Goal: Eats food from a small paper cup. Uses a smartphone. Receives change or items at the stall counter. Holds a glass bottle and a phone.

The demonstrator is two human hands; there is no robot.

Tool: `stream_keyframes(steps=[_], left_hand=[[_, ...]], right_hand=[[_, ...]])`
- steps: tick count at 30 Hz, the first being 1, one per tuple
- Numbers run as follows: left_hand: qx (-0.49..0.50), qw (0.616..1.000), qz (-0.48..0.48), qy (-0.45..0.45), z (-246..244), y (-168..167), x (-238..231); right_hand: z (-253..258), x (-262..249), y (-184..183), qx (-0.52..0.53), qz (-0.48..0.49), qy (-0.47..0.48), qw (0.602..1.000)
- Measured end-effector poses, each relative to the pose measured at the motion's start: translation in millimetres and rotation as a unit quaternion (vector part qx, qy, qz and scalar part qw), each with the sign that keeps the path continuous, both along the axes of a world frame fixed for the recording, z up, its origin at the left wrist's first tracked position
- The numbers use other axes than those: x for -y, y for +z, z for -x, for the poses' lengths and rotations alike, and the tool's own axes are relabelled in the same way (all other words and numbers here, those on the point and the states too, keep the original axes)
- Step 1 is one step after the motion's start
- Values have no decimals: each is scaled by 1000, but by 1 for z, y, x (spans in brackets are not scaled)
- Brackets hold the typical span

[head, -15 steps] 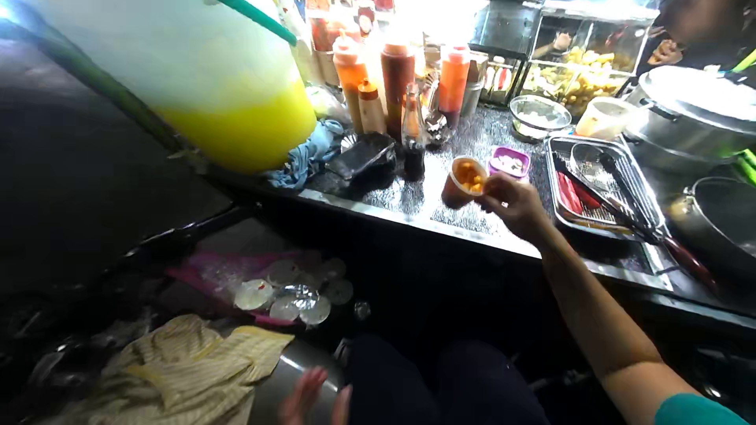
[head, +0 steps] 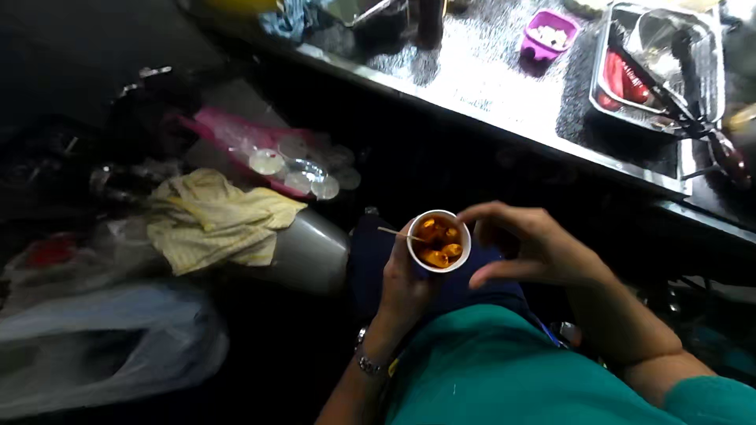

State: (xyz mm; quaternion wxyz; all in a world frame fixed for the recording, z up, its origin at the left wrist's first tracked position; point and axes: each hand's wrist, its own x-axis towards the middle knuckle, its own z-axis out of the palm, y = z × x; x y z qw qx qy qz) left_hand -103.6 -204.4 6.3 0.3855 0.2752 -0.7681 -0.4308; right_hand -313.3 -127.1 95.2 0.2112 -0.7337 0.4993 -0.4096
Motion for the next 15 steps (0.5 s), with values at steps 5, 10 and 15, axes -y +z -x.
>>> stream_keyframes(steps=[5,10,15], left_hand=[[23,999,-7,-36,-10,-3,-13],[32,999,10,-8,-15,-5,-18],[40,999,-28,6,-18,-11,-16]], right_hand=[[-14,16,16,-92,28,-12,995],[-28,26,15,-76,54,74,993],[-19,24,11,-75,37,73,994]])
